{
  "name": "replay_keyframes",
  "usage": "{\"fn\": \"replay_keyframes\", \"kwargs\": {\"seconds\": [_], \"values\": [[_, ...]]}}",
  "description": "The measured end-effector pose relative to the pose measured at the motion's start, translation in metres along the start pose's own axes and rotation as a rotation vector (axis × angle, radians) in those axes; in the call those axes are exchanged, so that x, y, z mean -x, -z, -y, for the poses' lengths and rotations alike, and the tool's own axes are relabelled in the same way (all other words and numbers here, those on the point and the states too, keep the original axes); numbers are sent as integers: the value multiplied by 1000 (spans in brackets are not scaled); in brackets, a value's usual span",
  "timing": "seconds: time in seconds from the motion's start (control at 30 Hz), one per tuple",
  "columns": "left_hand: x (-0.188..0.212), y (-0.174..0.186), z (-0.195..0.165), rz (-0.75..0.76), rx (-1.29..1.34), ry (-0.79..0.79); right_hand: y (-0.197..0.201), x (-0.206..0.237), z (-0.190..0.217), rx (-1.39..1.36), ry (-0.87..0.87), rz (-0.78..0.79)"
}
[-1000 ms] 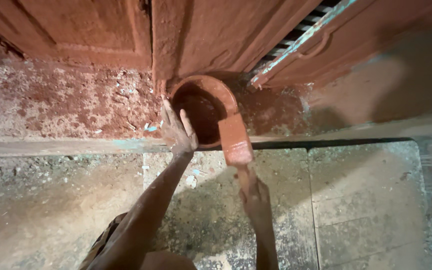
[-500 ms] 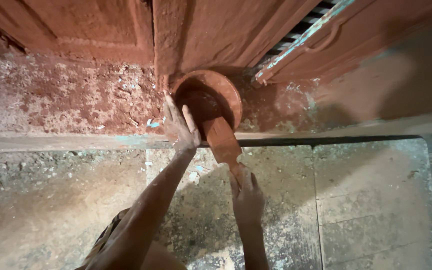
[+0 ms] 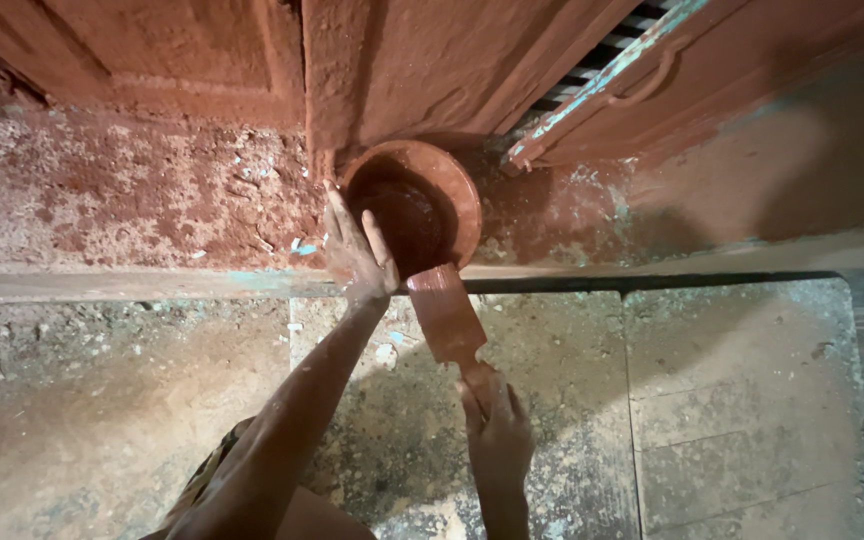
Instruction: The person paints a reddish-brown door using a brush, repeatedly dipping it into a bucket and applying paint to the lower panels and edges. The person remains seated on the floor throughout the task.
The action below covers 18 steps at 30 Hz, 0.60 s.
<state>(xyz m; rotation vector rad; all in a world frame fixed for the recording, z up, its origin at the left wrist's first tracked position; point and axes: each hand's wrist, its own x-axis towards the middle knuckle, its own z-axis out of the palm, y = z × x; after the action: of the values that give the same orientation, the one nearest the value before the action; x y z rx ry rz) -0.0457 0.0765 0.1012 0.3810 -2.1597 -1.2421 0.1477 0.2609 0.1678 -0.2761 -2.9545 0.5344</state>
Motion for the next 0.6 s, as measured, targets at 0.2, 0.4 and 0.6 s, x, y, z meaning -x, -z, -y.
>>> {"fn": "replay_keyframes", "kwargs": {"seconds": [0.2, 0.4, 0.6], "values": [[-2, 3, -2, -10, -22, -45, -13, 17, -18, 32, -68, 43], [0, 1, 1, -3, -16, -19, 7, 25, -11, -29, -142, 2], [-1, -2, 2, -34, -94, -1, 30, -4, 11, -174, -395, 97]]}}
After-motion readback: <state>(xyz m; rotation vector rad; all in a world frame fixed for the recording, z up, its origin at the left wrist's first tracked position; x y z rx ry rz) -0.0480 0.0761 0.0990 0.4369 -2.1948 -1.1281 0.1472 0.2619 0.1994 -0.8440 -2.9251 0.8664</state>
